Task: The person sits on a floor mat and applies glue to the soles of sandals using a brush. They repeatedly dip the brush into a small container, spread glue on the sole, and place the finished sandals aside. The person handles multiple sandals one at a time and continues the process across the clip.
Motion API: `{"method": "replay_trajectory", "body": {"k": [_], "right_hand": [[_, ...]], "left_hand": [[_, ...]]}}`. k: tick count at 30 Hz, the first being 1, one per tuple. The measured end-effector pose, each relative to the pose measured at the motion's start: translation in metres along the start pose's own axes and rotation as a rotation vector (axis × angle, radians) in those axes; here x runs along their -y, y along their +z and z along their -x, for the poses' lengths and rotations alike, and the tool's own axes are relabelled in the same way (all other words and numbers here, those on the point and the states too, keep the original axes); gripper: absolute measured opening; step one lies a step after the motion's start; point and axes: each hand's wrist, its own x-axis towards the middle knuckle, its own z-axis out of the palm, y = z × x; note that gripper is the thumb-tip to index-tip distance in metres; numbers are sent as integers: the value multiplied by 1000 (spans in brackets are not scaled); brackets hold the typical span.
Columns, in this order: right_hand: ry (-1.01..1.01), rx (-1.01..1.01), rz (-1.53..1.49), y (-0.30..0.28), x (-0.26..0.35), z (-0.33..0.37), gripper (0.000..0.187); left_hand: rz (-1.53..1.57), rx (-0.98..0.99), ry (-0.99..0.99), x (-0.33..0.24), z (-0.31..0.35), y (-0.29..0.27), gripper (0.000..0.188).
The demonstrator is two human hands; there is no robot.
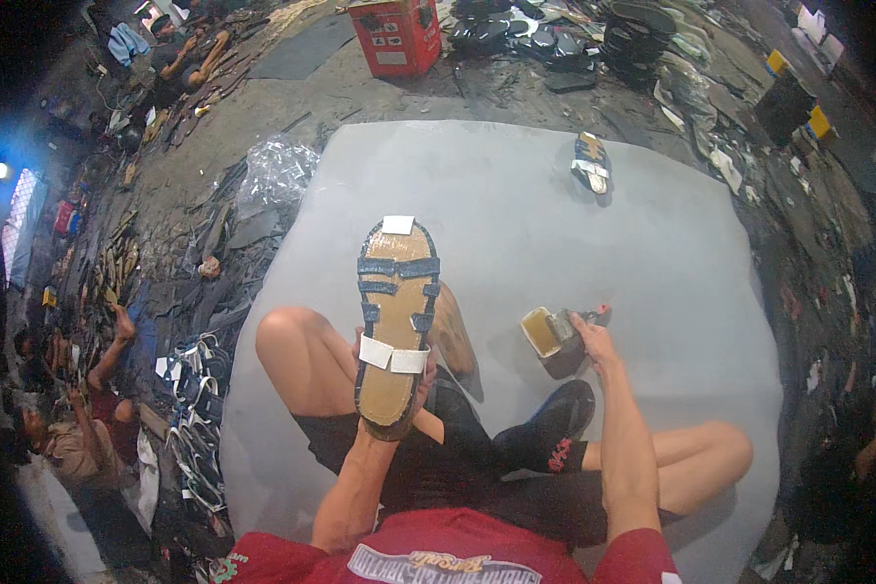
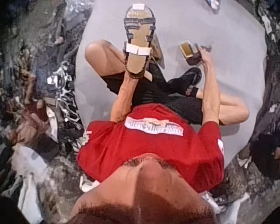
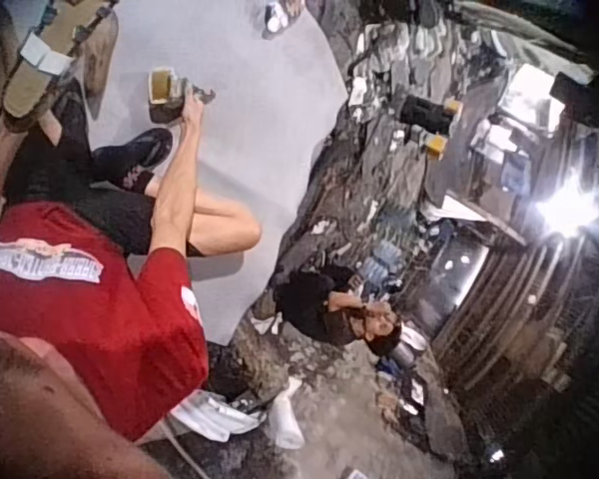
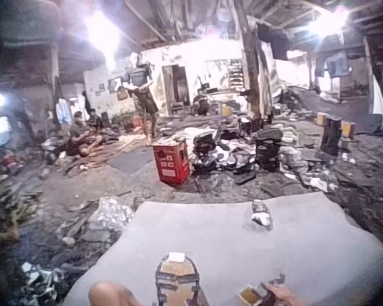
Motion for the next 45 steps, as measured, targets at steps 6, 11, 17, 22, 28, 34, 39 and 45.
{"method": "replay_trajectory", "body": {"k": [6, 11, 17, 22, 28, 34, 39, 45], "right_hand": [[-177, -440, 400, 14, 13, 18, 57], [-460, -365, 473, 68, 111, 106, 52], [-510, 381, -85, 166, 174, 266, 70], [-387, 94, -348, 169, 154, 259, 65], [-281, -52, -446, 125, 145, 240, 64], [-281, -214, -599, 91, 157, 210, 68], [-287, -328, -623, 74, 164, 179, 77], [-228, -342, -521, 64, 167, 165, 82]], "left_hand": [[33, 107, -25, -2, -3, -3, 71], [-287, -91, 167, 5, 0, 24, 70], [-393, -135, 292, 35, -32, 46, 56], [-566, -207, 228, 61, -30, 21, 49], [-657, -266, 187, 98, -79, 7, 36], [-673, -321, 33, 143, -140, 48, 41], [-774, -268, 23, 171, -187, 56, 36], [-651, -277, -118, 170, -195, 38, 52]]}}
